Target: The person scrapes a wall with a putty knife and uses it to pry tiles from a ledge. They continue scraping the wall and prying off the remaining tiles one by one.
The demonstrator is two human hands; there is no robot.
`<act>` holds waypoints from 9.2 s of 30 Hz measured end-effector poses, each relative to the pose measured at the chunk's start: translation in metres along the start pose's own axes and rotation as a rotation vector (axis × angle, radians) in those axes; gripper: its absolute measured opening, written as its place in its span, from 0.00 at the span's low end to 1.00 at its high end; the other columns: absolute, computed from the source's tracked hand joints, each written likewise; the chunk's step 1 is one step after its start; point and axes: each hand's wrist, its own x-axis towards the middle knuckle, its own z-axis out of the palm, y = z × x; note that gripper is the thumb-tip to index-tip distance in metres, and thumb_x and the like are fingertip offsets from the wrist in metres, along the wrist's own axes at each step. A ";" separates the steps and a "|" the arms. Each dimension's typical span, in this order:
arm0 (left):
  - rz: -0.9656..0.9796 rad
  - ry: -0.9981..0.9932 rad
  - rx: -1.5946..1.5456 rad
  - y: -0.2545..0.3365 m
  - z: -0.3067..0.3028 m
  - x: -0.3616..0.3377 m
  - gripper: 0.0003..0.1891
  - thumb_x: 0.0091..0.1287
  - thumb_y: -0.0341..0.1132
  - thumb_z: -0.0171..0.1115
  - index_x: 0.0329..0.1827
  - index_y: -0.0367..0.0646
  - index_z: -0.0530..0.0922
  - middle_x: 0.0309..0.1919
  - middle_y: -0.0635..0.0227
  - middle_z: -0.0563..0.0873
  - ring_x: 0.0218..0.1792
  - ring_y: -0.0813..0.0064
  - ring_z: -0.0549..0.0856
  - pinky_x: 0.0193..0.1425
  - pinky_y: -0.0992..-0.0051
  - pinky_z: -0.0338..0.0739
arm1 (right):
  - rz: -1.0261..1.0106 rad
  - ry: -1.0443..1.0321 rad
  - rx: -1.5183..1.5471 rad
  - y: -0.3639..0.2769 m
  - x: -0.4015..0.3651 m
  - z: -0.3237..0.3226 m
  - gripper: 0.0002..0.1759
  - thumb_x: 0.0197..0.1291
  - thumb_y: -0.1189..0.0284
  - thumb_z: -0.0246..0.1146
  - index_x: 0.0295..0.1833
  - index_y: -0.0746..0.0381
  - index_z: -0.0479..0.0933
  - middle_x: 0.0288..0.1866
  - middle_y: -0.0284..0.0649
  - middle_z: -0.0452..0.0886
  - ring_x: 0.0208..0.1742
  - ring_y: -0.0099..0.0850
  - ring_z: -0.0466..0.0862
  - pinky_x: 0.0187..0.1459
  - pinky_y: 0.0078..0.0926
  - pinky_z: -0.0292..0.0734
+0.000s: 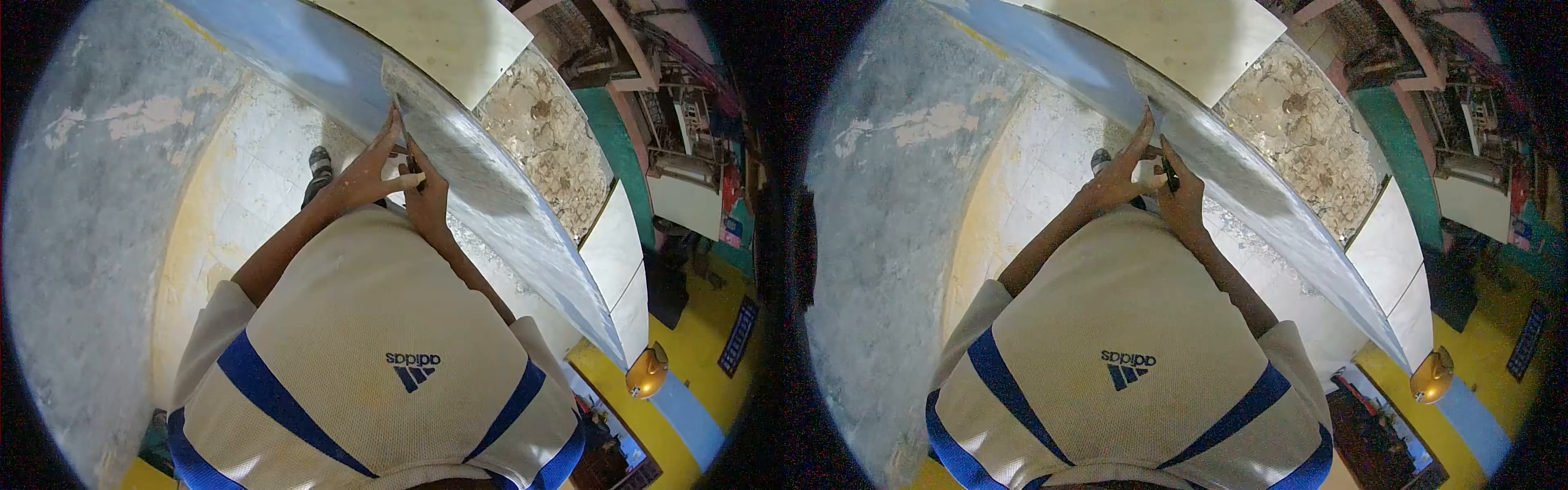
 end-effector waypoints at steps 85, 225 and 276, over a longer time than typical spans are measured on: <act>-0.148 -0.187 -0.107 0.023 0.024 -0.012 0.60 0.71 0.52 0.67 0.83 0.37 0.26 0.84 0.43 0.40 0.64 0.61 0.79 0.71 0.62 0.74 | 0.030 -0.001 -0.056 -0.007 -0.019 -0.019 0.38 0.66 0.83 0.60 0.81 0.56 0.62 0.45 0.53 0.88 0.40 0.41 0.87 0.47 0.33 0.82; 0.003 -0.162 -0.012 -0.032 -0.009 -0.004 0.65 0.69 0.62 0.64 0.80 0.24 0.26 0.81 0.32 0.34 0.84 0.44 0.40 0.83 0.57 0.55 | -0.036 0.191 0.113 0.001 -0.003 0.052 0.34 0.66 0.80 0.57 0.79 0.58 0.67 0.47 0.52 0.89 0.46 0.36 0.89 0.50 0.34 0.82; -0.194 0.015 -0.138 -0.057 -0.060 0.011 0.63 0.71 0.57 0.66 0.81 0.32 0.23 0.83 0.38 0.42 0.71 0.52 0.74 0.72 0.61 0.73 | -0.015 -0.109 0.087 0.022 0.077 0.071 0.37 0.63 0.86 0.59 0.79 0.57 0.67 0.52 0.45 0.88 0.48 0.27 0.84 0.54 0.26 0.79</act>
